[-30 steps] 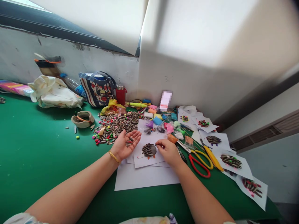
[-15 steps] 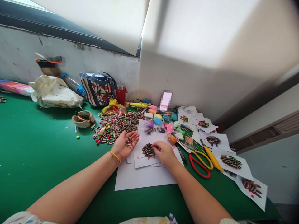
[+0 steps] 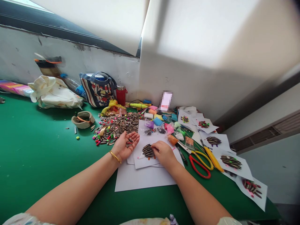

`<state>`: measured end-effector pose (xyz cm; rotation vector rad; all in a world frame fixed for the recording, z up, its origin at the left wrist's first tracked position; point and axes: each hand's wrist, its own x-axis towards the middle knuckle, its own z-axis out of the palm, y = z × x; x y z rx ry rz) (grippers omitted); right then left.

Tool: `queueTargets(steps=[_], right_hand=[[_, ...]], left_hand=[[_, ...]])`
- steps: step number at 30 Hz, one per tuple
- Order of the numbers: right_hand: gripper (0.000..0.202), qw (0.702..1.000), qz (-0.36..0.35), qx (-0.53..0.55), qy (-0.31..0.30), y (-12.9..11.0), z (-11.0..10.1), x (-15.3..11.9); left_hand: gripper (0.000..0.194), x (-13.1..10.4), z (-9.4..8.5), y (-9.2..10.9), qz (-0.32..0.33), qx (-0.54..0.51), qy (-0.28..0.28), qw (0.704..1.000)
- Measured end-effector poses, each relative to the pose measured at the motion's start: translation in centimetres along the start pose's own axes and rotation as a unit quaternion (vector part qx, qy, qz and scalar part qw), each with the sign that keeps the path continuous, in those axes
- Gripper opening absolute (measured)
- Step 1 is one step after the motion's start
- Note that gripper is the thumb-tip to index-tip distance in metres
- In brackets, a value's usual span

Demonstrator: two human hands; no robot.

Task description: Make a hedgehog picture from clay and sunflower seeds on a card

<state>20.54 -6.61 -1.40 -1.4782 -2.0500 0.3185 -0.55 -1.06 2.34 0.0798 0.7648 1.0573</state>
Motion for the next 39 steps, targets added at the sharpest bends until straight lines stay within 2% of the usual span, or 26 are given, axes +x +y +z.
queueTargets(steps=[8, 12, 16, 19, 24, 29, 35, 39], right_hand=[[0.02, 0.999, -0.009, -0.026, -0.017, 0.2, 0.2, 0.1], [0.02, 1.0, -0.017, -0.011, 0.001, 0.3, 0.0, 0.0], [0.018, 0.997, -0.041, 0.014, 0.061, -0.8, -1.1, -0.1], [0.02, 0.992, -0.07, 0.034, 0.097, -2.4, -1.9, -0.3], [0.023, 0.992, -0.098, 0.029, 0.069, -4.6, -1.9, -0.5], [0.016, 0.995, -0.088, 0.028, 0.046, -5.2, -1.7, -0.7], [0.008, 0.995, -0.065, 0.062, 0.048, -5.3, -1.6, -0.7], [0.009, 0.994, -0.053, 0.067, 0.074, -5.1, -1.7, -0.7]], left_hand=[[0.04, 0.0, 0.0, 0.0, -0.005, -0.006, -0.005, 1.0], [0.045, -0.5, 0.2, 0.0, -0.019, -0.011, -0.03, 0.999], [0.052, -1.5, 0.7, -0.1, -0.05, -0.015, -0.066, 0.996], [0.057, -2.5, 0.9, -0.8, -0.101, -0.003, -0.106, 0.989], [0.059, -3.9, 1.0, -2.7, -0.175, 0.043, -0.175, 0.968], [0.059, -4.4, 1.1, -3.8, -0.216, 0.031, -0.239, 0.946], [0.056, -4.6, 1.2, -3.9, -0.208, 0.057, -0.235, 0.948], [0.044, -4.7, 1.2, -4.1, -0.204, 0.088, -0.22, 0.95]])
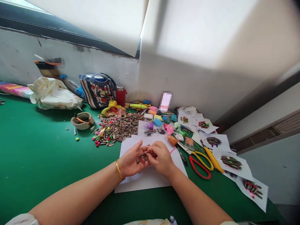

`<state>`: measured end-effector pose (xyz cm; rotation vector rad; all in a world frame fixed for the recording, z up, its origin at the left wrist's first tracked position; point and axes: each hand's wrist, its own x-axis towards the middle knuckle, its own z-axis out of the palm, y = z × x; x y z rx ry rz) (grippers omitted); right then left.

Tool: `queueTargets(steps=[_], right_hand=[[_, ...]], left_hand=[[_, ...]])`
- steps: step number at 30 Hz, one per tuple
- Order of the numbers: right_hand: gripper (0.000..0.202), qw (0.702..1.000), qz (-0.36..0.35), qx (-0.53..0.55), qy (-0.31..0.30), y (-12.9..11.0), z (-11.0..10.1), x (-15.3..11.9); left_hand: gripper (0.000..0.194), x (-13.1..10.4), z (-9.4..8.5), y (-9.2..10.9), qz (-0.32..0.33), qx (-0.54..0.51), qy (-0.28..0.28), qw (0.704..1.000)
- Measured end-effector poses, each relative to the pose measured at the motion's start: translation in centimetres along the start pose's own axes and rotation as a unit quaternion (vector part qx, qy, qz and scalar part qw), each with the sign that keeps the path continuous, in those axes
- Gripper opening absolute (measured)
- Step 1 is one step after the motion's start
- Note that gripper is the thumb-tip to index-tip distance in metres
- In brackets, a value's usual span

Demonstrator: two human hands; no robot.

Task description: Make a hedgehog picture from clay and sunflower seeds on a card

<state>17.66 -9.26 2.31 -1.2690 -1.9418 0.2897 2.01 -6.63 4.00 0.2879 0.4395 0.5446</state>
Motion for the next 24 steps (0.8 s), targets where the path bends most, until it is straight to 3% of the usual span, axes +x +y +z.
queueTargets(steps=[4, 7, 9, 11, 13, 16, 18, 20, 22, 24], right_hand=[[0.018, 1.0, -0.003, 0.013, 0.019, 0.2, -0.5, 0.0], [0.022, 0.998, -0.001, 0.033, 0.047, 0.5, -0.8, -0.1], [0.025, 0.997, 0.004, 0.042, 0.067, 0.9, -0.9, -0.1], [0.026, 0.996, 0.011, 0.049, 0.073, 1.3, -0.8, -0.2], [0.025, 0.996, 0.016, 0.055, 0.069, 1.7, -0.7, -0.2], [0.025, 0.996, 0.02, 0.057, 0.066, 2.1, -0.6, -0.2], [0.025, 0.996, 0.023, 0.057, 0.066, 2.3, -0.5, -0.1], [0.025, 0.996, 0.026, 0.057, 0.066, 2.4, -0.5, -0.1], [0.025, 0.996, 0.026, 0.058, 0.067, 2.6, -0.5, -0.1], [0.025, 0.996, 0.027, 0.059, 0.067, 2.7, -0.5, -0.1]], left_hand=[[0.019, -0.1, 0.1, -0.2, 0.013, 0.023, 0.05, 0.998], [0.021, -0.3, 0.1, 1.0, 0.027, 0.025, 0.111, 0.993], [0.026, -0.3, -0.3, 2.8, 0.082, 0.04, 0.15, 0.984], [0.031, -0.3, -1.2, 5.2, 0.189, 0.101, 0.183, 0.959], [0.039, -0.3, -2.4, 7.6, 0.318, 0.216, 0.216, 0.898], [0.053, -0.5, -4.3, 10.2, 0.434, 0.423, 0.229, 0.762], [0.063, -0.6, -5.0, 11.2, 0.447, 0.489, 0.235, 0.711], [0.058, -0.6, -5.1, 11.7, 0.451, 0.572, 0.254, 0.636], [0.046, -0.1, -4.7, 11.8, 0.432, 0.673, 0.274, 0.535], [0.036, 0.9, -4.1, 11.7, 0.365, 0.78, 0.277, 0.426]])
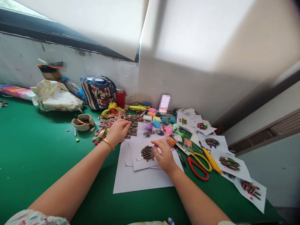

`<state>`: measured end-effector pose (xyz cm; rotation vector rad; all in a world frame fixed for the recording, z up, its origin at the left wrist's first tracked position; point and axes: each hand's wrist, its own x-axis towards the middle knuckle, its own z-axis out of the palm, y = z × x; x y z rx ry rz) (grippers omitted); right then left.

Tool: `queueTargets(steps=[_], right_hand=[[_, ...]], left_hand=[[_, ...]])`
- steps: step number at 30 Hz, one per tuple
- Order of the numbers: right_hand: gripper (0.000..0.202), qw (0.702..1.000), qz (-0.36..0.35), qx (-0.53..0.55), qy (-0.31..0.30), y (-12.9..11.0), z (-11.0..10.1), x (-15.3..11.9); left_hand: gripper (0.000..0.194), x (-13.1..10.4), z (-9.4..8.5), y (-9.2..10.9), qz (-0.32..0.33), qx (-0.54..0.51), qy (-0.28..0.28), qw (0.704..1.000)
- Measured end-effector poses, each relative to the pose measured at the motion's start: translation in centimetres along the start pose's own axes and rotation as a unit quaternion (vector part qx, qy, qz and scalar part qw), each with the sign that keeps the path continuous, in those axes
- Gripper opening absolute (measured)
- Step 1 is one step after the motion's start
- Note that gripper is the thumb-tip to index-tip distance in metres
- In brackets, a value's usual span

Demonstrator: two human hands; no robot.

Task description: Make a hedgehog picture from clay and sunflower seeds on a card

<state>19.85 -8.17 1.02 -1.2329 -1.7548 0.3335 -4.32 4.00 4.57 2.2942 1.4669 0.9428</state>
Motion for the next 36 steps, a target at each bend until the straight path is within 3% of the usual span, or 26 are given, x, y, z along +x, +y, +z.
queueTargets(steps=[2, 3, 8, 12, 17, 22, 24, 27, 32, 36], right_hand=[[0.025, 1.0, 0.001, 0.002, -0.001, 0.1, 0.0, 0.0], [0.025, 1.0, 0.003, 0.002, -0.002, 0.1, 0.0, 0.0], [0.025, 1.0, 0.01, 0.001, -0.003, 0.3, -0.1, -0.1], [0.024, 1.0, 0.004, 0.002, -0.001, 0.4, -0.2, -0.1], [0.024, 1.0, 0.004, 0.007, -0.005, 0.5, -0.3, -0.1], [0.024, 1.0, 0.006, 0.014, -0.007, 0.5, -0.2, 0.0], [0.023, 1.0, 0.006, 0.017, -0.005, 0.5, -0.1, 0.0], [0.023, 1.0, 0.008, 0.016, -0.002, 0.4, -0.1, -0.1], [0.023, 1.0, 0.011, 0.011, -0.003, 0.5, 0.0, -0.2], [0.024, 1.0, 0.013, 0.011, 0.0, 0.7, 0.1, -0.2]], left_hand=[[0.034, 0.8, 1.1, 0.7, 0.003, 0.129, -0.084, 0.988], [0.032, 1.2, 1.7, 1.0, 0.003, 0.145, -0.104, 0.984], [0.029, 2.5, 4.5, 1.2, -0.009, 0.171, -0.125, 0.977], [0.028, 3.2, 5.4, 0.5, -0.029, 0.148, -0.125, 0.981], [0.018, 3.6, 4.7, 0.0, -0.084, 0.052, -0.093, 0.991], [0.009, 4.7, 2.0, -0.3, -0.173, -0.143, -0.008, 0.975], [0.011, 5.1, 0.9, -0.2, -0.221, -0.246, 0.016, 0.944], [0.016, 4.5, -0.5, 0.3, -0.288, -0.415, 0.013, 0.863], [0.017, 0.5, -0.8, 2.4, -0.346, -0.618, -0.099, 0.699], [0.016, -2.7, 0.2, 4.5, -0.36, -0.681, -0.17, 0.614]])
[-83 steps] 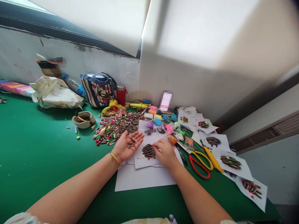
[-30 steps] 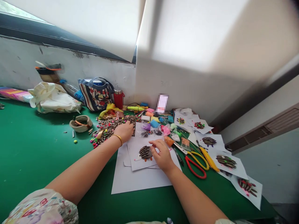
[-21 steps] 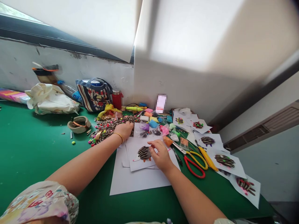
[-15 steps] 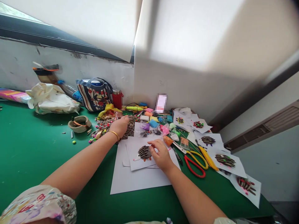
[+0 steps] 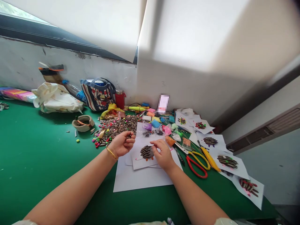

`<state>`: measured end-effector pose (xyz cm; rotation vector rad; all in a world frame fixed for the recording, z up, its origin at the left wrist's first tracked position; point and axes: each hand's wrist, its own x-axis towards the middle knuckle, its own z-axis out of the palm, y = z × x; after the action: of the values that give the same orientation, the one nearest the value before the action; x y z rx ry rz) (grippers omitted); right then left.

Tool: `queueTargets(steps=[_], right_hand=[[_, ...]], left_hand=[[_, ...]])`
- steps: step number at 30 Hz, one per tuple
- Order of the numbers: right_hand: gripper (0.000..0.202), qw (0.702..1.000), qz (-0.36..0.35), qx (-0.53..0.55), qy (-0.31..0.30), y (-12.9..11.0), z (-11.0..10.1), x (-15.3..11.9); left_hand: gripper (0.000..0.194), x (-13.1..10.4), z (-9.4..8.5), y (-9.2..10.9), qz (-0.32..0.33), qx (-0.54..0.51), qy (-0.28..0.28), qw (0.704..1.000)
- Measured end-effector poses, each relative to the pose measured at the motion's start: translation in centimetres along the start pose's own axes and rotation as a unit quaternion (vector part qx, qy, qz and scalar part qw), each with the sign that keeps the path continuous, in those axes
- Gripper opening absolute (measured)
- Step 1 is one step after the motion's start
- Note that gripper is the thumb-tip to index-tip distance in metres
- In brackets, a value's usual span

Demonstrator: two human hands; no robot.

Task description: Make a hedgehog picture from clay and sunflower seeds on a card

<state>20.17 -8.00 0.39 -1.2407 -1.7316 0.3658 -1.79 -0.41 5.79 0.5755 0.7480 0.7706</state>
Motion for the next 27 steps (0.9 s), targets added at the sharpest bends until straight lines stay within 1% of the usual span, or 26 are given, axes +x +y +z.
queueTargets(steps=[2, 3, 4, 6, 8, 10, 12, 16, 18, 20, 23, 25, 27], right_hand=[[0.023, 1.0, -0.002, 0.0, 0.001, 0.1, 0.1, 0.0], [0.023, 1.0, -0.003, 0.003, 0.002, 0.1, 0.1, 0.0], [0.023, 1.0, -0.004, 0.007, 0.001, 0.1, 0.1, 0.0], [0.023, 1.0, -0.001, 0.024, -0.009, 0.1, 0.2, 0.0], [0.024, 0.999, 0.007, 0.046, -0.029, 0.0, 0.2, 0.0], [0.022, 0.996, 0.017, 0.067, -0.057, -0.3, 0.3, -0.1], [0.017, 0.993, 0.027, 0.083, -0.078, -0.6, 0.3, -0.1], [0.015, 0.987, 0.055, 0.118, -0.098, -1.3, 0.3, -0.1], [0.016, 0.979, 0.077, 0.155, -0.108, -1.5, 0.3, -0.2], [0.021, 0.975, 0.086, 0.18, -0.098, -1.7, 0.4, -0.2], [0.025, 0.987, 0.045, 0.142, -0.057, -2.0, 0.6, -0.1], [0.021, 0.992, 0.018, 0.116, -0.046, -2.3, 0.7, -0.1], [0.016, 0.993, 0.013, 0.114, -0.035, -2.7, 0.7, 0.0]], left_hand=[[0.015, -0.5, 0.6, -1.4, -0.025, -0.019, -0.025, 0.999], [0.015, -0.6, 0.9, -2.0, -0.046, -0.027, -0.046, 0.997], [0.015, -0.8, 1.2, -2.6, -0.06, -0.01, -0.06, 0.996], [0.019, -0.9, 1.6, -3.7, -0.052, 0.071, -0.067, 0.994], [0.026, -0.9, 1.9, -4.7, -0.033, 0.17, -0.066, 0.983], [0.031, -1.0, 2.0, -5.3, -0.022, 0.237, -0.059, 0.969], [0.033, -1.0, 2.0, -5.6, -0.02, 0.27, -0.058, 0.961], [0.033, -1.1, 1.9, -5.6, -0.013, 0.293, -0.068, 0.954], [0.033, -1.1, 1.9, -5.5, -0.003, 0.308, -0.075, 0.948], [0.033, -1.1, 1.9, -5.5, 0.005, 0.328, -0.085, 0.941], [0.033, -1.2, 2.1, -5.6, 0.013, 0.359, -0.097, 0.928], [0.034, -1.3, 2.2, -5.7, 0.023, 0.379, -0.102, 0.919], [0.036, -1.4, 2.3, -5.7, 0.029, 0.393, -0.106, 0.913]])
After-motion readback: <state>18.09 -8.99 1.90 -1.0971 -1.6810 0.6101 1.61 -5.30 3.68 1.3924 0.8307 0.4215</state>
